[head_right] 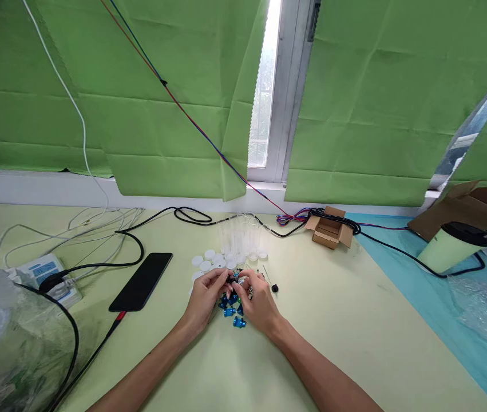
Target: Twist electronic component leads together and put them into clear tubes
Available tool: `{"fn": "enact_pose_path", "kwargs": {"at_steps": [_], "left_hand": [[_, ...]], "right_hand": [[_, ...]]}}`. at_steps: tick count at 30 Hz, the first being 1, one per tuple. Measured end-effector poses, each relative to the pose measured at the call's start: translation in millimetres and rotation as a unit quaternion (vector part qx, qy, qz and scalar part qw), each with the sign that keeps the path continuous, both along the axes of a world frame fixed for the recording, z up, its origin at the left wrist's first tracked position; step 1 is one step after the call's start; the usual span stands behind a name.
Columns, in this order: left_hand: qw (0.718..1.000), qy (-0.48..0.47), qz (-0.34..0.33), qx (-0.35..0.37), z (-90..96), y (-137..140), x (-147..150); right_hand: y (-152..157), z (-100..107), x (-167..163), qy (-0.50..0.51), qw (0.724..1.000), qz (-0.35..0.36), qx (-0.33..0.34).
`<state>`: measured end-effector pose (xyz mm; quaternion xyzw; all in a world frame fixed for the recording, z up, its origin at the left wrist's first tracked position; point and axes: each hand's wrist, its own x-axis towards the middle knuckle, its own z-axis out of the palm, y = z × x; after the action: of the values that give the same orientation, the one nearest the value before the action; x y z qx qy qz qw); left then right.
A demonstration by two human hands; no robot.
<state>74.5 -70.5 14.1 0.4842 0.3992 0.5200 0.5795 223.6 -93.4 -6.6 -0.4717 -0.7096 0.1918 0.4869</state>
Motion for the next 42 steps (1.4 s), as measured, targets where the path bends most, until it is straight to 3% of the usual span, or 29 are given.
{"fn": "enact_pose_path", "kwargs": {"at_steps": [14,28,42], "left_hand": [[0.994,0.074,-0.012,0.073,4.8,-2.5,1.7],[1.000,0.013,0.007,0.013,0.4,0.9,0.2],[0.997,0.057,-0.003,0.043,4.0,-1.7,1.4]], "right_hand": [[2.3,2.4,1.4,-0.037,0.999,-0.005,0.012],[1.3,-2.2,1.4,-0.015,1.000,-0.018,0.018],[0.9,2.7,2.3,-0.036,0.999,-0.009,0.003]]}}
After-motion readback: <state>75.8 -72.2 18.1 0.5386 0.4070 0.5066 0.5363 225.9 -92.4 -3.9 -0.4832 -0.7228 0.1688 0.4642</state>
